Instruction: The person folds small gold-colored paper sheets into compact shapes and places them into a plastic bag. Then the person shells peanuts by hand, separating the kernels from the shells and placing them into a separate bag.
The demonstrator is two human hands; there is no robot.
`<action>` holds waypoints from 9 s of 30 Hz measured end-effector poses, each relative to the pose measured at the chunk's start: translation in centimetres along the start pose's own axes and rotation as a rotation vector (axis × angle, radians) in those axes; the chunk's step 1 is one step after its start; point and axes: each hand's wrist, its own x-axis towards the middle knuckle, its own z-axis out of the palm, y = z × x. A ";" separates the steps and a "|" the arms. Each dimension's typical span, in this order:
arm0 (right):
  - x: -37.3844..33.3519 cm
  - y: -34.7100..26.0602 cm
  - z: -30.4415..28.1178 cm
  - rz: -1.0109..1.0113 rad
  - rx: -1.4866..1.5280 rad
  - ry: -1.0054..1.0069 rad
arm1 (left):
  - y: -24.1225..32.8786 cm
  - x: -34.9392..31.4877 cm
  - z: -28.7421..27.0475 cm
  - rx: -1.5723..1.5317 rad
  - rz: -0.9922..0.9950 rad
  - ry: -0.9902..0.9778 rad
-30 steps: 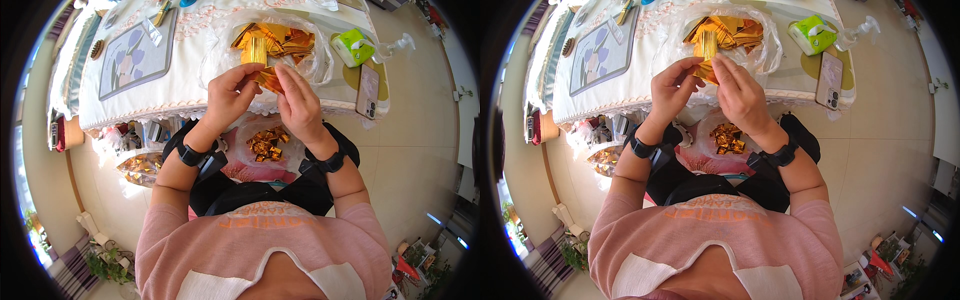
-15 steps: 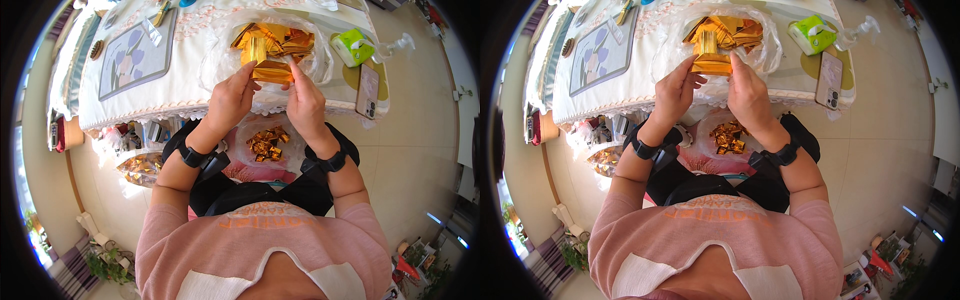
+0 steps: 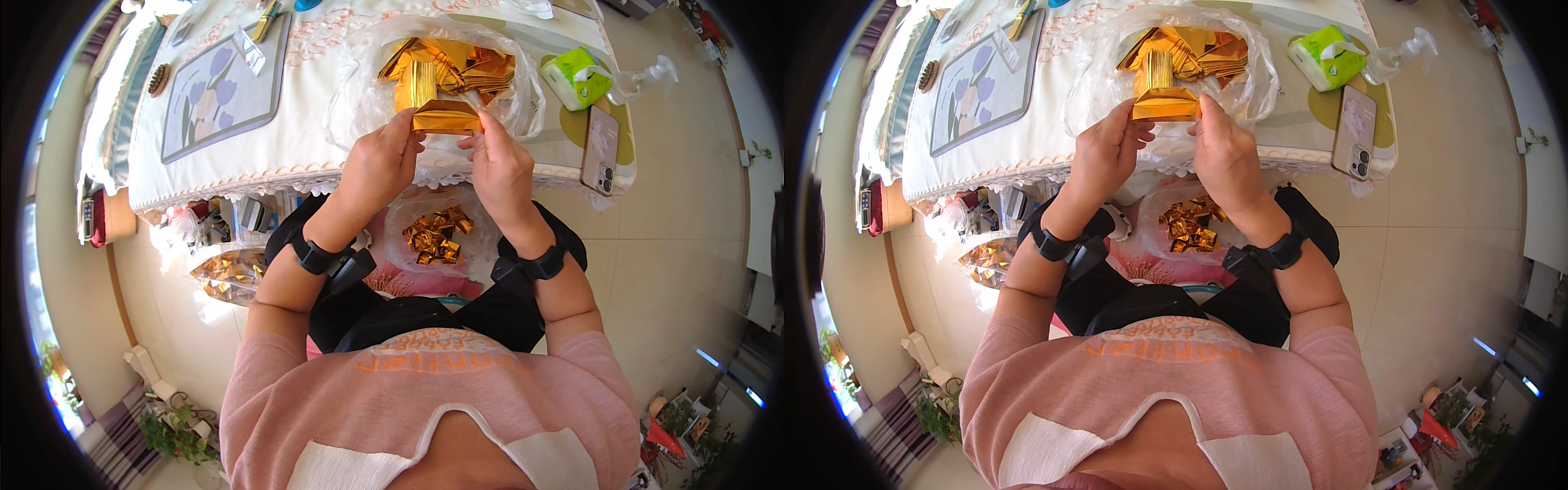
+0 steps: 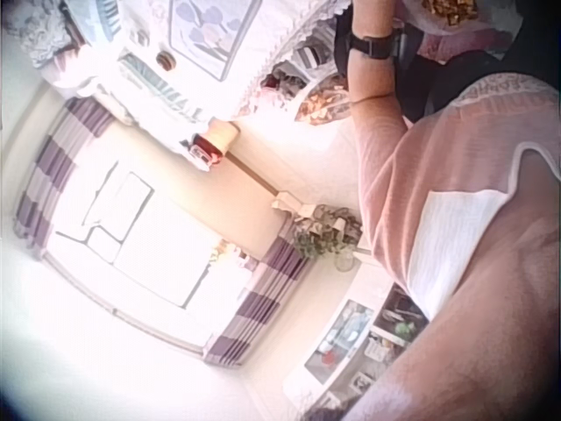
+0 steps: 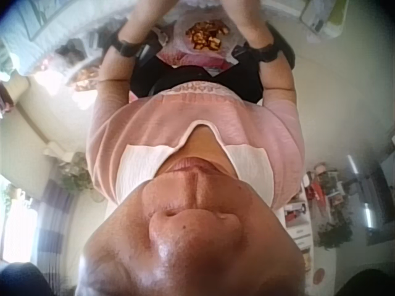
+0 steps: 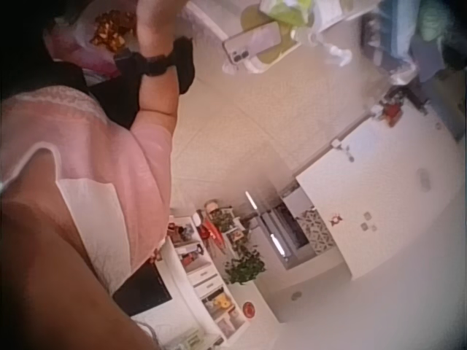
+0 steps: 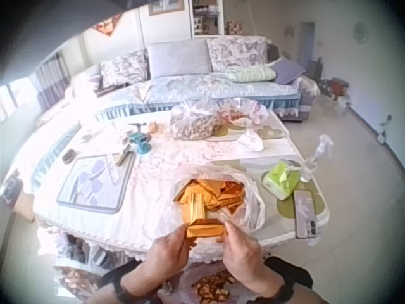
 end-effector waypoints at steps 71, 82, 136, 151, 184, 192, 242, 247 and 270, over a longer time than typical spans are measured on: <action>1.4 -0.6 -2.6 -0.258 0.185 -0.345 | -5.4 2.5 2.6 0.163 -0.248 -0.030; 1.4 -0.5 -2.4 -0.277 0.175 -0.327 | -6.2 2.4 1.5 -0.020 -0.341 -0.022; 0.9 -0.9 -0.7 -0.006 0.405 -0.219 | -0.6 1.0 -1.5 -0.369 0.228 -0.303; 0.9 -1.0 -0.7 -0.017 0.400 -0.212 | -0.5 1.0 -1.8 -0.336 0.227 -0.295; 1.0 -1.5 -1.2 -0.009 0.393 -0.254 | -0.2 1.2 -1.8 -0.354 0.249 -0.300; 1.0 -1.3 -0.9 -0.092 0.292 -0.180 | 1.4 0.5 -0.5 -0.254 0.096 -0.078; 0.5 0.1 -0.1 -0.100 -0.036 0.055 | 0.0 0.0 0.0 0.041 0.001 -0.022; 0.1 -0.7 0.5 -0.124 -0.010 0.003 | -0.1 -0.2 0.2 0.009 -0.007 -0.085; 0.5 -0.4 -0.2 -0.028 0.065 -0.034 | -0.3 -0.2 0.0 0.123 -0.095 -0.147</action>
